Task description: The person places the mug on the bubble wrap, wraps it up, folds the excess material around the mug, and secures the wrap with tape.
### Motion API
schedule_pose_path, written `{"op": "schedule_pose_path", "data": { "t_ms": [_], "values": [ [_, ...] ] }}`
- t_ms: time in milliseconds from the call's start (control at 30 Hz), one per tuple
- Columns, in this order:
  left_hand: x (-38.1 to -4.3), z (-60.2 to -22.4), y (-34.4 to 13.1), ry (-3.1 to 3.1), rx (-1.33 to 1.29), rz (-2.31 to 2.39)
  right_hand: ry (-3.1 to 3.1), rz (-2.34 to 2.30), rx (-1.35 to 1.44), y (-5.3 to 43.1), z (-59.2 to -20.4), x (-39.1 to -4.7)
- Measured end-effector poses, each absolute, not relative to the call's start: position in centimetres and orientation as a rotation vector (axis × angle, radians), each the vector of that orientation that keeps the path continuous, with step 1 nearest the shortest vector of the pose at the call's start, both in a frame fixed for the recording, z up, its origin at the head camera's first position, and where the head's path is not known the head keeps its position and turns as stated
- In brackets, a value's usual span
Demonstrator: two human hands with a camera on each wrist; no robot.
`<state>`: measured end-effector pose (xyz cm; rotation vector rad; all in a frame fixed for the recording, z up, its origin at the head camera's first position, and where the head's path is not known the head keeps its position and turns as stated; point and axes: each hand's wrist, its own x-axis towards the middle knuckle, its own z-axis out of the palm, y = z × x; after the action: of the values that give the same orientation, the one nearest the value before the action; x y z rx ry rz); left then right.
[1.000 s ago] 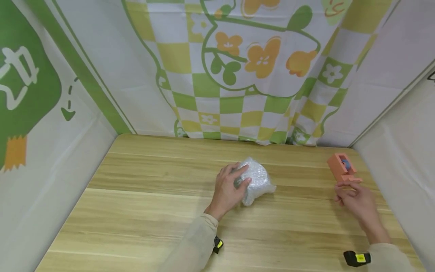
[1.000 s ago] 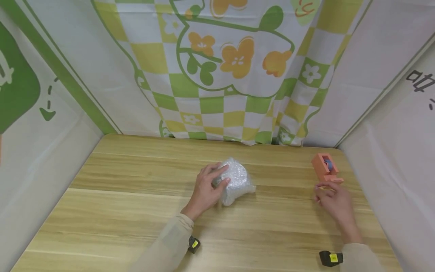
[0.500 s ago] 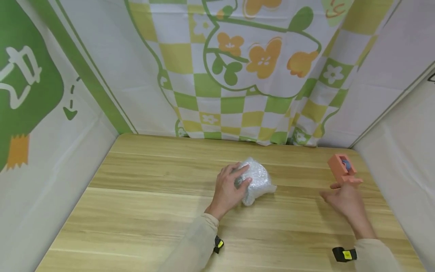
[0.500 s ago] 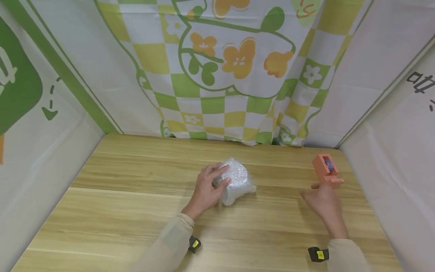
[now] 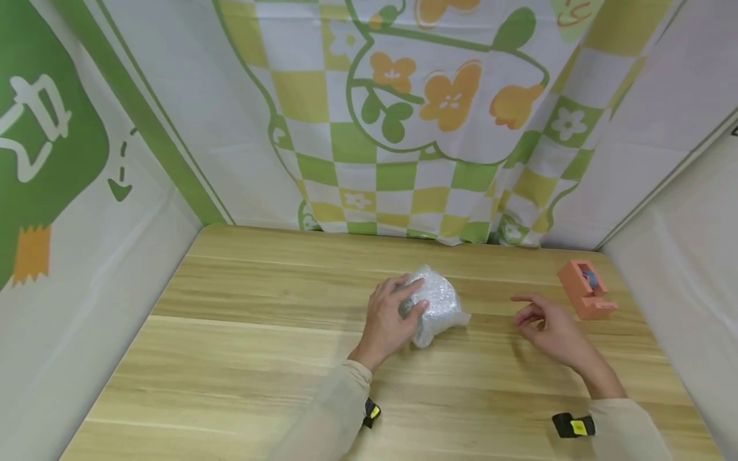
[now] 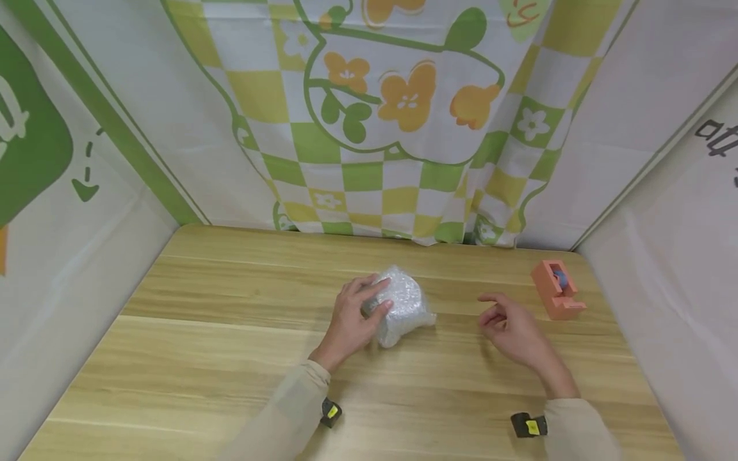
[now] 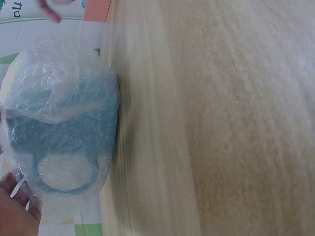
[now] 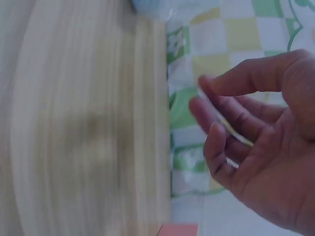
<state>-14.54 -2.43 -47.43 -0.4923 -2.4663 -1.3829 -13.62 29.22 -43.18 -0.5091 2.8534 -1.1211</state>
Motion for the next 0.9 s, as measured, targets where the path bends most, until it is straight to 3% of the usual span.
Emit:
{"op": "schedule_pose_path", "data": {
  "t_ms": [400,667,900],
  "values": [
    [-14.6,-47.3,-2.4,-2.474,-0.488,-1.379,2.897,-1.267,-0.64,25.9,-42.4,-14.0],
    [-14.6,-47.5,-2.4,-2.461,-0.492,-1.384,2.912,-1.296,-0.249,25.7,-42.5,-14.2],
    [-14.5,-47.4,-2.5,-2.46,-0.486,-1.399,2.918,-1.291,-0.116,25.8,-42.5,-14.2]
  ]
}}
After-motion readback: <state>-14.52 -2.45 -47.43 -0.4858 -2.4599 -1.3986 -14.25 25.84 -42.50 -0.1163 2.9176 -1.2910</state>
